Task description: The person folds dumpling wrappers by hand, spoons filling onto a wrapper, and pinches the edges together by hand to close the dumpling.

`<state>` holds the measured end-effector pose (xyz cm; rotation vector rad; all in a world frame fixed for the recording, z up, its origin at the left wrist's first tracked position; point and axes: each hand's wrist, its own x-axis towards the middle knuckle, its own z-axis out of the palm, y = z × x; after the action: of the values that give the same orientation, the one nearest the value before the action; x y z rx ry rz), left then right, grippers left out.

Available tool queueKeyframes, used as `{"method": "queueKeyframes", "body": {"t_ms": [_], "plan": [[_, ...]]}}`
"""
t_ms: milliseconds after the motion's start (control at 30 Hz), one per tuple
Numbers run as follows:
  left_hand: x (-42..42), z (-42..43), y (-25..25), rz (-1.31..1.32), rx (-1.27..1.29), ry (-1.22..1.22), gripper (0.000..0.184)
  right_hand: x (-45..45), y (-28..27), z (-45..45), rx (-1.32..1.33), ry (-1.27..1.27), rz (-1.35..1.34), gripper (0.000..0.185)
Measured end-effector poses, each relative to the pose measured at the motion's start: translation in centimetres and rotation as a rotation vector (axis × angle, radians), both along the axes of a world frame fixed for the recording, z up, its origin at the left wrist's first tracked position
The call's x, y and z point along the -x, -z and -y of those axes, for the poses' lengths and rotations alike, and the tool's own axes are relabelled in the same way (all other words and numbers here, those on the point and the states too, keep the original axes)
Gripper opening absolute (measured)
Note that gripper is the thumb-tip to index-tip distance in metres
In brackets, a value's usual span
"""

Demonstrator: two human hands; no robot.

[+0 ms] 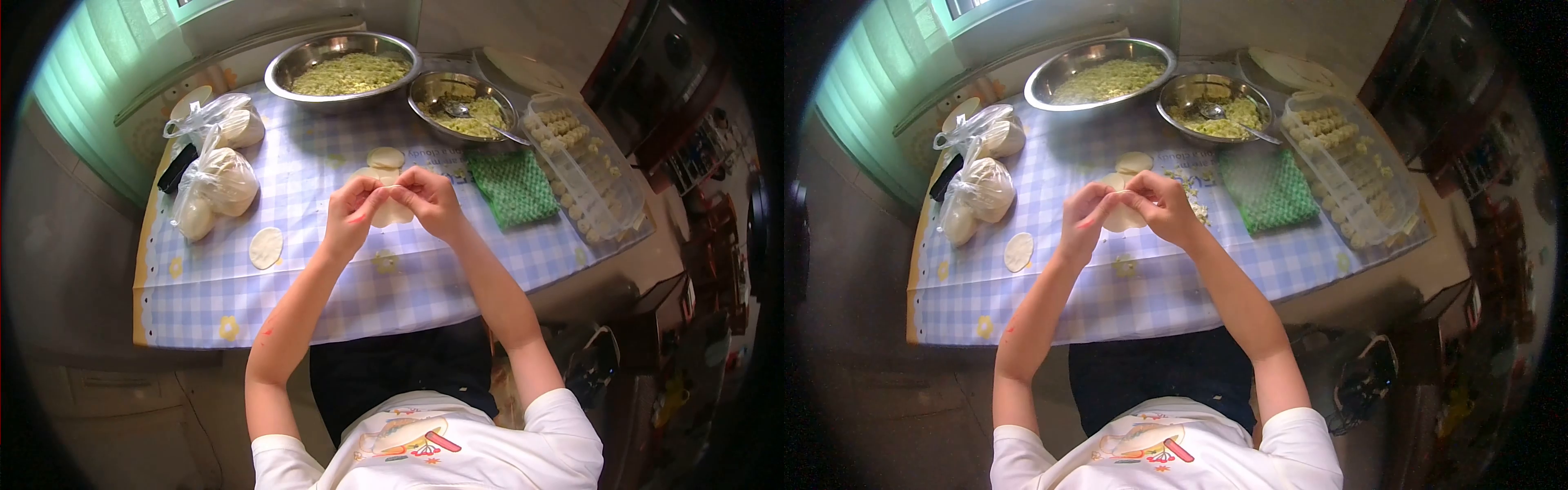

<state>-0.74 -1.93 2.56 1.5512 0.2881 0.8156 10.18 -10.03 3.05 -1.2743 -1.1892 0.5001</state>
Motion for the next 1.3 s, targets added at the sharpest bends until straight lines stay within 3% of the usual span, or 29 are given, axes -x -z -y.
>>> {"method": "queueKeyframes", "body": {"t_ms": [233,467,567,767,867,967,1300], "plan": [[-0.25,-0.23,0.01,0.034,0.226,0.083,0.014,-0.21,-0.56,0.16,-0.064,0.026,-0.218,0.010],[0.13,-0.25,-0.04,0.056,0.199,0.046,0.014,-0.55,-0.01,-0.14,0.008,-0.054,-0.162,0.014],[0.00,-0.14,-0.05,0.059,0.169,0.039,0.014,-0.47,-0.08,0.07,-0.023,0.031,-0.068,0.014],[-0.03,-0.38,-0.27,-0.015,0.204,0.164,0.014,-0.54,-0.47,0.02,-0.123,0.101,-0.172,0.015],[-0.03,-0.36,-0.18,0.051,0.180,0.141,0.015,-0.57,-0.03,-0.53,-0.169,0.012,-0.275,0.014],[0.11,-0.47,-0.28,0.111,0.173,0.128,0.015,-0.17,-0.57,-0.31,-0.039,-0.120,-0.347,0.013],[0.09,-0.24,-0.78,0.051,0.161,0.162,0.014,-0.59,-0.54,0.20,-0.104,-0.067,-0.291,0.009]]}}
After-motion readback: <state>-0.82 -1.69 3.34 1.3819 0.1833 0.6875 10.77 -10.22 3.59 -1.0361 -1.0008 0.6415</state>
